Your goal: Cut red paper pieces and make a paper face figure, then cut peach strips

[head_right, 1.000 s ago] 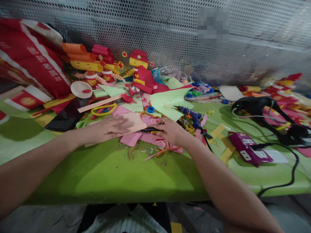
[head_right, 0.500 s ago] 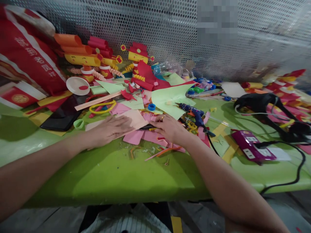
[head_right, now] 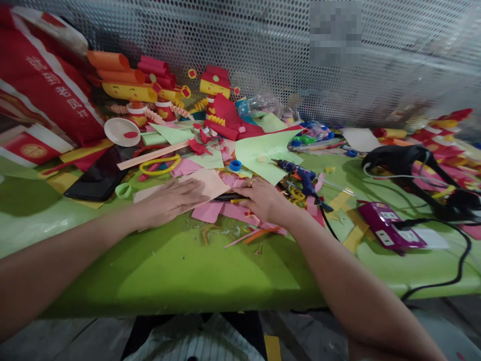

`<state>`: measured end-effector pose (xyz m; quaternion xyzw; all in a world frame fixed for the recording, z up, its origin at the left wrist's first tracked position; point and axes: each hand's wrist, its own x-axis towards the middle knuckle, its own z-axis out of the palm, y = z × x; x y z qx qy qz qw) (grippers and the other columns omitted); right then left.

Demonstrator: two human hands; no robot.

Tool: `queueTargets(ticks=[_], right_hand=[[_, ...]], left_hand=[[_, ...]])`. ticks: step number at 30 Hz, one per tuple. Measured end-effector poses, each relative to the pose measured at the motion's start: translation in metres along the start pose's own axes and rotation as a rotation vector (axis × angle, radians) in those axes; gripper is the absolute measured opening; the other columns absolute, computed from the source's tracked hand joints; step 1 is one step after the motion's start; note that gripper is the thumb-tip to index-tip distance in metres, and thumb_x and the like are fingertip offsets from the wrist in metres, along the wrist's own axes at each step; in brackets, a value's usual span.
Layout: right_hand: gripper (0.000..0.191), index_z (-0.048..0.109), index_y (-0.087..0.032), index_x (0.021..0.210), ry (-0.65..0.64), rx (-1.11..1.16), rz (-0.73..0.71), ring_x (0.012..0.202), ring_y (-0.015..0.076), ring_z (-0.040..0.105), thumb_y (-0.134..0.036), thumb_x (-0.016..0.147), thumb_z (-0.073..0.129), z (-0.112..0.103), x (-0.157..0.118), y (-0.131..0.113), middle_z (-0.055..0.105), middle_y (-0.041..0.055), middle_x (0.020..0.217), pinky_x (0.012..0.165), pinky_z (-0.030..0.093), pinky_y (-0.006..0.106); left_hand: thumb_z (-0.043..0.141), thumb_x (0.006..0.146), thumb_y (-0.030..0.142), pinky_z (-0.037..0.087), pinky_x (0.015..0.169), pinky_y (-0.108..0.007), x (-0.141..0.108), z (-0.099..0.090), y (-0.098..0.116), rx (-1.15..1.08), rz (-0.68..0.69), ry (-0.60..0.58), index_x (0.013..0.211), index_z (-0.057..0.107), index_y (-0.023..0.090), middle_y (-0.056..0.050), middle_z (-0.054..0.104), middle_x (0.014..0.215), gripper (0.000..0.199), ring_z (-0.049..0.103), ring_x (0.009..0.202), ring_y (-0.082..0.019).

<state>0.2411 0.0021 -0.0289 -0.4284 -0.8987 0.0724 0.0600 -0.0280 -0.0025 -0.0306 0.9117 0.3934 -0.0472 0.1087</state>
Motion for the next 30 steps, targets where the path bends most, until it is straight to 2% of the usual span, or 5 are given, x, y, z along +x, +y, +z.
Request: queueTargets(ticks=[4, 11, 16, 22, 30], right_hand=[[0.034, 0.06, -0.015, 0.116, -0.036, 0.047, 0.062, 0.103, 0.0272, 0.056, -0.023, 0.083, 0.051, -0.006, 0.004, -0.01, 0.064, 0.0124, 0.109, 0.091, 0.043, 0.042], [0.028, 0.063, -0.02, 0.108, 0.014, 0.103, -0.046, 0.095, 0.0245, 0.057, -0.021, 0.082, 0.052, -0.005, -0.001, 0.0, 0.065, 0.0092, 0.1, 0.084, 0.045, 0.039], [0.027, 0.064, -0.02, 0.106, 0.039, 0.108, -0.049, 0.094, 0.0244, 0.057, -0.021, 0.081, 0.053, -0.001, -0.001, 0.002, 0.065, 0.0095, 0.098, 0.084, 0.045, 0.039], [0.027, 0.064, -0.023, 0.106, 0.076, 0.084, -0.056, 0.094, 0.024, 0.057, -0.024, 0.082, 0.052, 0.005, 0.001, 0.002, 0.065, 0.0076, 0.097, 0.084, 0.045, 0.04], [0.024, 0.064, -0.019, 0.102, 0.021, 0.123, -0.065, 0.091, 0.0239, 0.055, -0.024, 0.083, 0.051, 0.0, -0.003, 0.003, 0.064, 0.0098, 0.095, 0.08, 0.045, 0.039]], left_hand=[[0.017, 0.097, 0.041, 0.006, 0.111, -0.046, 0.001, -0.001, 0.004, -0.036, -0.033, 0.002, 0.137, 0.034, 0.038, 0.001, 0.019, 0.152, 0.044, 0.017, 0.139, -0.021], [0.017, 0.097, 0.04, 0.006, 0.11, -0.048, 0.001, -0.004, 0.007, -0.025, -0.047, -0.013, 0.137, 0.034, 0.038, 0.001, 0.019, 0.152, 0.044, 0.016, 0.139, -0.02], [0.016, 0.096, 0.042, 0.008, 0.11, -0.049, 0.002, -0.003, 0.008, -0.024, -0.054, -0.011, 0.136, 0.036, 0.038, -0.001, 0.02, 0.152, 0.044, 0.016, 0.139, -0.022], [0.021, 0.097, 0.033, 0.009, 0.109, -0.049, 0.005, 0.0, 0.009, -0.006, -0.043, 0.004, 0.138, 0.035, 0.035, -0.004, 0.023, 0.151, 0.043, 0.016, 0.139, -0.022], [0.023, 0.096, 0.03, 0.009, 0.109, -0.05, 0.005, 0.002, 0.007, 0.027, -0.012, 0.017, 0.138, 0.033, 0.037, -0.003, 0.02, 0.152, 0.043, 0.016, 0.139, -0.023]])
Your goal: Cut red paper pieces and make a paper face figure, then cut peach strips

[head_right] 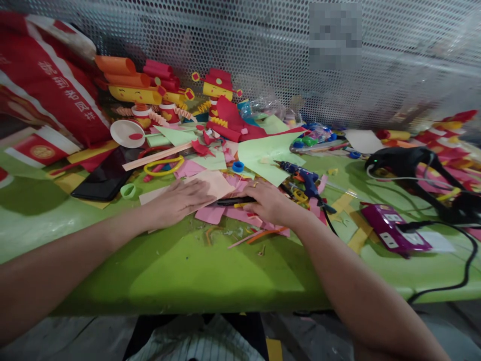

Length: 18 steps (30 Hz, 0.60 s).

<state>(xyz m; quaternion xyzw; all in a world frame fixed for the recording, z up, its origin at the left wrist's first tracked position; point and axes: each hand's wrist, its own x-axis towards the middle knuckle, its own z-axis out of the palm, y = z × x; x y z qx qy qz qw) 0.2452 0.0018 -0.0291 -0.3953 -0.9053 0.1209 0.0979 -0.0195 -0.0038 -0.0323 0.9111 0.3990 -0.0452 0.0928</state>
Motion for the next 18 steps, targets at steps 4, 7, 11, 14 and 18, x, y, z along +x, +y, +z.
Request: queueTargets(ticks=[4, 7, 11, 14, 18], right_hand=[[0.026, 0.063, -0.019, 0.106, -0.002, 0.011, 0.009, 0.093, 0.0241, 0.055, -0.024, 0.084, 0.05, -0.0017, 0.0009, -0.0034, 0.063, 0.0104, 0.097, 0.083, 0.043, 0.039], [0.029, 0.063, -0.017, 0.108, -0.019, -0.01, 0.024, 0.095, 0.0252, 0.055, -0.024, 0.083, 0.05, -0.0019, 0.0031, -0.0065, 0.063, 0.0116, 0.098, 0.085, 0.043, 0.04], [0.03, 0.062, -0.02, 0.111, -0.013, -0.022, 0.011, 0.096, 0.0248, 0.056, -0.023, 0.083, 0.049, -0.0014, 0.0038, -0.0073, 0.064, 0.0099, 0.099, 0.085, 0.043, 0.04], [0.029, 0.062, -0.021, 0.109, -0.004, 0.003, -0.025, 0.095, 0.0234, 0.056, -0.023, 0.084, 0.049, -0.002, 0.0022, -0.0064, 0.065, 0.0088, 0.099, 0.084, 0.044, 0.039], [0.027, 0.063, -0.021, 0.107, -0.01, 0.026, -0.037, 0.094, 0.0227, 0.056, -0.023, 0.084, 0.048, -0.0049, 0.0009, -0.0083, 0.065, 0.0085, 0.099, 0.082, 0.044, 0.038]], left_hand=[[0.021, 0.097, 0.034, 0.01, 0.109, -0.05, -0.0002, -0.0002, 0.0016, -0.028, -0.013, 0.009, 0.137, 0.035, 0.036, -0.003, 0.022, 0.152, 0.043, 0.017, 0.139, -0.023], [0.021, 0.097, 0.035, 0.011, 0.109, -0.049, 0.0011, -0.0011, 0.0036, -0.036, -0.022, 0.022, 0.137, 0.036, 0.035, -0.003, 0.023, 0.151, 0.043, 0.017, 0.139, -0.022], [0.021, 0.097, 0.033, 0.012, 0.109, -0.047, 0.0029, -0.0025, 0.0054, -0.039, -0.027, 0.026, 0.136, 0.037, 0.035, -0.003, 0.025, 0.151, 0.043, 0.018, 0.139, -0.022], [0.021, 0.097, 0.032, 0.011, 0.109, -0.048, 0.0027, -0.0032, 0.0058, -0.031, -0.028, 0.015, 0.136, 0.038, 0.034, -0.003, 0.025, 0.151, 0.043, 0.018, 0.139, -0.023], [0.023, 0.097, 0.03, 0.011, 0.109, -0.048, 0.002, -0.0028, 0.0052, -0.013, -0.019, 0.013, 0.137, 0.036, 0.035, -0.003, 0.024, 0.151, 0.043, 0.017, 0.139, -0.022]])
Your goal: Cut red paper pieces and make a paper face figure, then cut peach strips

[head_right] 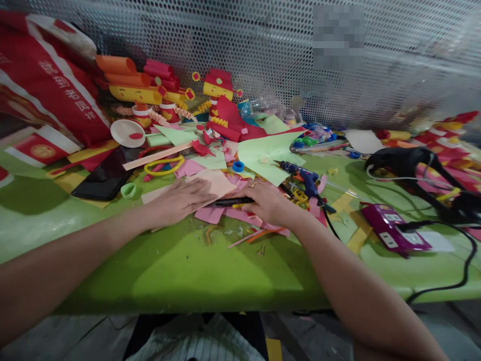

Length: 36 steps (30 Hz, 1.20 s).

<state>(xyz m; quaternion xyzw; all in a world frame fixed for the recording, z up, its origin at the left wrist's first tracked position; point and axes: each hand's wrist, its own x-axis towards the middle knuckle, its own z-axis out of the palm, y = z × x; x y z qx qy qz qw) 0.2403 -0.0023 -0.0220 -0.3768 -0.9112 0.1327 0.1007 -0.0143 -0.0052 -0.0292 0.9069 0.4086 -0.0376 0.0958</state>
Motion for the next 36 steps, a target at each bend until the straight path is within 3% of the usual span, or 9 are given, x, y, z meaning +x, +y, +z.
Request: queueTargets(ticks=[7, 15, 36], right_hand=[[0.027, 0.063, -0.02, 0.107, -0.031, -0.069, 0.06, 0.096, 0.0253, 0.055, -0.024, 0.084, 0.049, 0.001, 0.003, -0.004, 0.065, 0.0101, 0.099, 0.084, 0.043, 0.041], [0.022, 0.063, -0.02, 0.101, -0.015, -0.045, 0.022, 0.094, 0.0237, 0.056, -0.023, 0.083, 0.051, 0.002, 0.001, 0.0, 0.064, 0.01, 0.099, 0.084, 0.044, 0.039], [0.026, 0.063, -0.02, 0.106, 0.023, -0.076, 0.012, 0.094, 0.0241, 0.056, -0.022, 0.083, 0.051, 0.004, 0.002, 0.003, 0.065, 0.0091, 0.099, 0.085, 0.044, 0.041]], left_hand=[[0.024, 0.096, 0.026, 0.012, 0.109, -0.049, 0.003, 0.001, 0.0, -0.006, -0.005, -0.02, 0.138, 0.035, 0.033, -0.005, 0.023, 0.152, 0.044, 0.016, 0.139, -0.023], [0.021, 0.096, 0.03, 0.012, 0.108, -0.05, 0.003, 0.0, 0.002, -0.013, -0.007, 0.014, 0.136, 0.039, 0.033, -0.005, 0.026, 0.151, 0.043, 0.02, 0.138, -0.024], [0.025, 0.095, 0.026, 0.018, 0.105, -0.053, 0.015, 0.003, 0.002, 0.052, -0.006, 0.02, 0.138, 0.033, 0.036, -0.005, 0.025, 0.151, 0.046, 0.02, 0.137, -0.028]])
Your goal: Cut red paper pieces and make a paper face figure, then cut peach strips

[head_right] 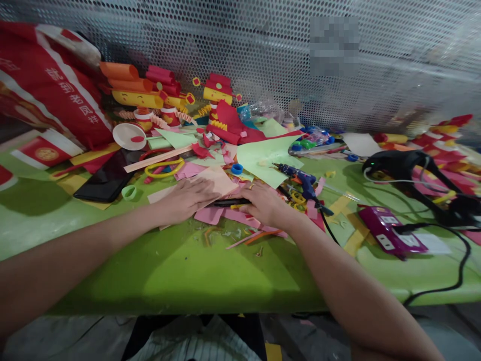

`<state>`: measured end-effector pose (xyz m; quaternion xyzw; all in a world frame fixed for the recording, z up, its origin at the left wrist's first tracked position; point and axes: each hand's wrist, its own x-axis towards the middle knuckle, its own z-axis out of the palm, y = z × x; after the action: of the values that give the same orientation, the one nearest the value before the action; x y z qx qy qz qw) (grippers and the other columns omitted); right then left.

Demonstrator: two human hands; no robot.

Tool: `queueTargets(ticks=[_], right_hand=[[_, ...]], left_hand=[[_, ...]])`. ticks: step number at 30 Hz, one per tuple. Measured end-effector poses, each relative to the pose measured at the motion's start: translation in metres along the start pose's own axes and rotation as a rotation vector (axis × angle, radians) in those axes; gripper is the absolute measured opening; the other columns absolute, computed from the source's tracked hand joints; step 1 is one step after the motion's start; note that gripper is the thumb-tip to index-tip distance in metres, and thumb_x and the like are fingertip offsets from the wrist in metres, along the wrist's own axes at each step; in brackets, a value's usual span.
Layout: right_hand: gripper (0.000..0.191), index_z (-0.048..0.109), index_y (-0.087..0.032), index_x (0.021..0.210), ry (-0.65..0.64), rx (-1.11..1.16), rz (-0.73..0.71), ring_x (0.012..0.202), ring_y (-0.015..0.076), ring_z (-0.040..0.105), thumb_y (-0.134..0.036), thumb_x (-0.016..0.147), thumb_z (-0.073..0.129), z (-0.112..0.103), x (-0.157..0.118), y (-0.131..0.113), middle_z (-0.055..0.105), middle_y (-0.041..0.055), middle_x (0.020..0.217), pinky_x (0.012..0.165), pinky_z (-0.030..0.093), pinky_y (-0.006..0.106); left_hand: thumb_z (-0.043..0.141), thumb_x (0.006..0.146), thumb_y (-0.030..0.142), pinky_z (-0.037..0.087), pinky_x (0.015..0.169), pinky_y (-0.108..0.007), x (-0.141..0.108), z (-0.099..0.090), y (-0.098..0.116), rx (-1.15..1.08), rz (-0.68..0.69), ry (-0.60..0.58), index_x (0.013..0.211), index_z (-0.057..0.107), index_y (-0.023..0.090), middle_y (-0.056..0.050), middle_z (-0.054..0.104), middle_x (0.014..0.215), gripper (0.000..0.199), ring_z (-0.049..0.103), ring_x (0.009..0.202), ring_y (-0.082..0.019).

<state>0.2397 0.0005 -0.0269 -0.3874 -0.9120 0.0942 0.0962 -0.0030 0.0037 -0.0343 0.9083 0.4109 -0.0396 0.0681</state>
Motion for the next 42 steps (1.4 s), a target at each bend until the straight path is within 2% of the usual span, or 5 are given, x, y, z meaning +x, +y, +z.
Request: queueTargets(ticks=[12, 18, 25, 35, 42], right_hand=[[0.024, 0.063, -0.021, 0.104, -0.005, -0.01, 0.007, 0.095, 0.0238, 0.056, -0.023, 0.082, 0.052, -0.001, 0.0, -0.002, 0.065, 0.0086, 0.099, 0.085, 0.045, 0.04], [0.028, 0.062, -0.02, 0.109, 0.008, 0.018, -0.001, 0.098, 0.0241, 0.056, -0.023, 0.084, 0.05, 0.003, -0.001, 0.0, 0.065, 0.0096, 0.103, 0.087, 0.044, 0.042], [0.029, 0.062, -0.019, 0.109, -0.014, 0.025, 0.008, 0.1, 0.0248, 0.055, -0.024, 0.084, 0.051, 0.001, -0.002, 0.001, 0.063, 0.0115, 0.105, 0.088, 0.044, 0.042], [0.027, 0.064, -0.019, 0.107, 0.043, -0.028, -0.013, 0.1, 0.0251, 0.057, -0.023, 0.083, 0.051, 0.004, -0.001, 0.001, 0.065, 0.0101, 0.104, 0.088, 0.046, 0.042], [0.027, 0.065, -0.02, 0.106, 0.123, -0.054, -0.041, 0.097, 0.024, 0.06, -0.023, 0.083, 0.052, 0.009, 0.0, 0.008, 0.067, 0.0092, 0.104, 0.086, 0.048, 0.041]], left_hand=[[0.023, 0.095, 0.028, 0.017, 0.105, -0.054, 0.0, 0.006, -0.003, -0.025, 0.015, 0.037, 0.138, 0.034, 0.035, -0.005, 0.026, 0.151, 0.045, 0.021, 0.137, -0.027], [0.026, 0.095, 0.034, 0.017, 0.108, -0.048, -0.005, -0.008, -0.003, -0.091, 0.002, 0.047, 0.132, 0.044, 0.034, -0.002, 0.032, 0.148, 0.041, 0.022, 0.137, -0.023], [0.034, 0.093, 0.03, 0.018, 0.109, -0.045, -0.028, -0.029, -0.017, -0.106, 0.042, -0.183, 0.125, 0.052, 0.037, 0.0, 0.025, 0.151, 0.037, 0.018, 0.139, -0.024], [0.028, 0.095, 0.034, 0.004, 0.109, -0.053, -0.027, -0.02, -0.022, -0.044, 0.041, -0.262, 0.137, 0.031, 0.042, 0.001, 0.007, 0.154, 0.042, 0.005, 0.141, -0.024], [0.024, 0.096, 0.035, 0.0, 0.11, -0.048, -0.022, -0.028, -0.008, -0.026, 0.007, -0.308, 0.14, 0.025, 0.037, -0.002, 0.005, 0.154, 0.045, 0.002, 0.141, -0.022]])
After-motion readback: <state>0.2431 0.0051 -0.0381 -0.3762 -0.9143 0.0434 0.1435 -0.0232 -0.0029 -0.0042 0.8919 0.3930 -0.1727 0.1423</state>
